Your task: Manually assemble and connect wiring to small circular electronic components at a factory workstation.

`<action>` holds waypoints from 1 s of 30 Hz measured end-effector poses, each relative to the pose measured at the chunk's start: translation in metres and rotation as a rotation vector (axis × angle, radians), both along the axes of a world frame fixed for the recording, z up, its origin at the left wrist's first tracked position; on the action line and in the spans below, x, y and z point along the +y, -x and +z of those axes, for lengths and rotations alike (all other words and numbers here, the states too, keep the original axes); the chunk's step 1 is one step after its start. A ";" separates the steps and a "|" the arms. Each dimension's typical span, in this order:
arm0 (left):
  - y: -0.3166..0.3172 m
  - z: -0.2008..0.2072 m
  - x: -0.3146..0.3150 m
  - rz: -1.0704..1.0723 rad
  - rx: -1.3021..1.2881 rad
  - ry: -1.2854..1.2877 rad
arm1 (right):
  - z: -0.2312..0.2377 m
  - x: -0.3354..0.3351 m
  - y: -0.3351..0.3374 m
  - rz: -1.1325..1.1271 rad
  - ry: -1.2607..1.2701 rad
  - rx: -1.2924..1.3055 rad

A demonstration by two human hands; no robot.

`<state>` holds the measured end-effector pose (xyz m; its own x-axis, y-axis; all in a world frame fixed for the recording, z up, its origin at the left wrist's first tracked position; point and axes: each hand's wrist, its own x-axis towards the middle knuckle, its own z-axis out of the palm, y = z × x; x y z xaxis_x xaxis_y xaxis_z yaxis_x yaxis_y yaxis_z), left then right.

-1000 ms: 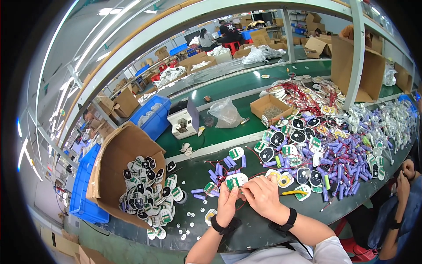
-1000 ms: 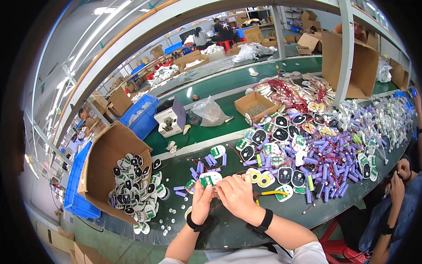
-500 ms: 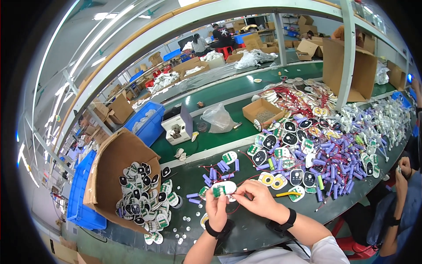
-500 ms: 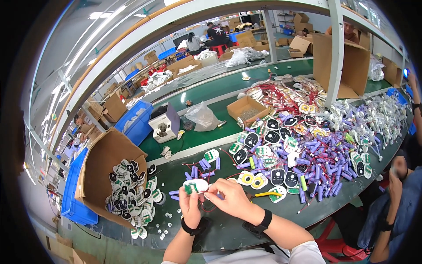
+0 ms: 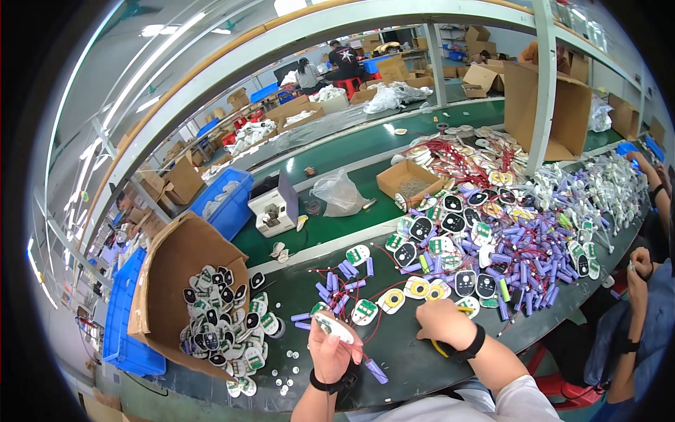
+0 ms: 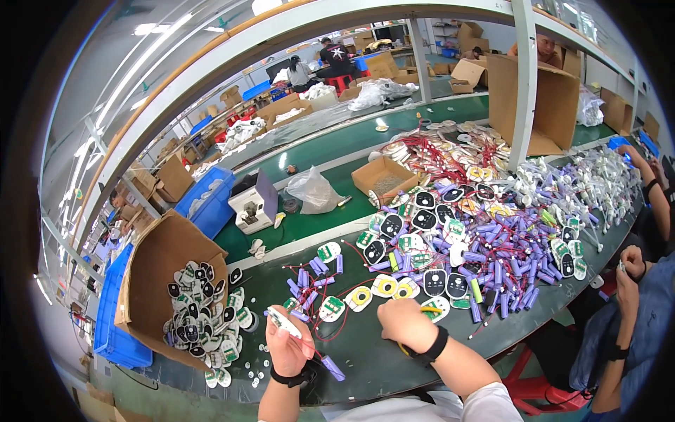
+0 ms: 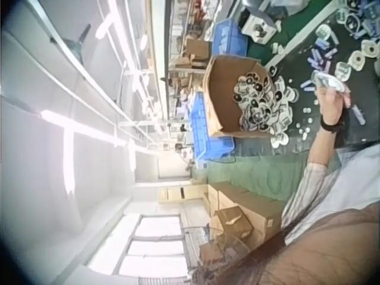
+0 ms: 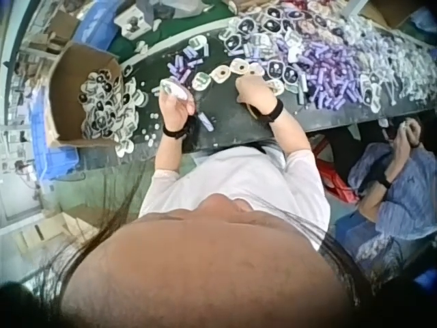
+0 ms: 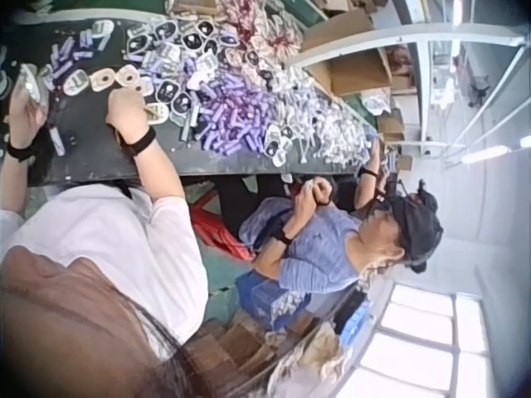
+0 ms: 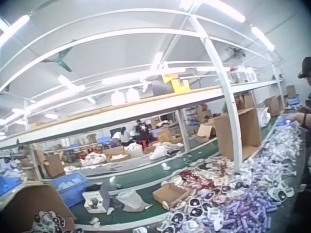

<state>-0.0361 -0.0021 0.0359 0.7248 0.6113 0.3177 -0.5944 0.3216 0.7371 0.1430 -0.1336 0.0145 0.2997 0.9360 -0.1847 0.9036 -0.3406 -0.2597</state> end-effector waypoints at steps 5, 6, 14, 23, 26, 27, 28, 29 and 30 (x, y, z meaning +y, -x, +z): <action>0.002 -0.014 0.000 -0.217 0.061 -0.017 | -0.008 0.008 0.006 0.078 -0.049 -0.016; 0.001 -0.016 -0.002 -0.227 0.093 -0.027 | -0.011 0.011 0.008 0.082 -0.037 0.005; -0.013 -0.022 -0.011 -0.132 0.225 -0.098 | 0.001 0.010 -0.013 -0.073 -0.320 0.115; -0.015 -0.016 -0.009 -0.154 0.210 -0.003 | -0.033 -0.020 -0.082 -0.567 -0.429 -0.215; -0.012 -0.018 -0.009 -0.181 0.222 -0.017 | -0.033 -0.019 -0.084 -0.553 -0.424 -0.200; -0.013 -0.019 -0.010 -0.167 0.219 -0.036 | -0.035 -0.019 -0.086 -0.542 -0.473 -0.188; -0.013 -0.019 -0.011 -0.151 0.218 -0.054 | -0.038 -0.017 -0.088 -0.530 -0.522 -0.172; -0.013 -0.018 -0.011 -0.168 0.198 -0.053 | -0.040 -0.016 -0.090 -0.516 -0.585 -0.226; -0.013 -0.019 -0.011 -0.178 0.194 -0.056 | -0.041 -0.016 -0.091 -0.524 -0.587 -0.233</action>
<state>-0.0231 -0.0135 0.0165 0.8701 0.4538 0.1925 -0.3782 0.3642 0.8511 0.2344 -0.1499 -0.0261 0.6953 0.5885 0.4127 0.7176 -0.6009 -0.3521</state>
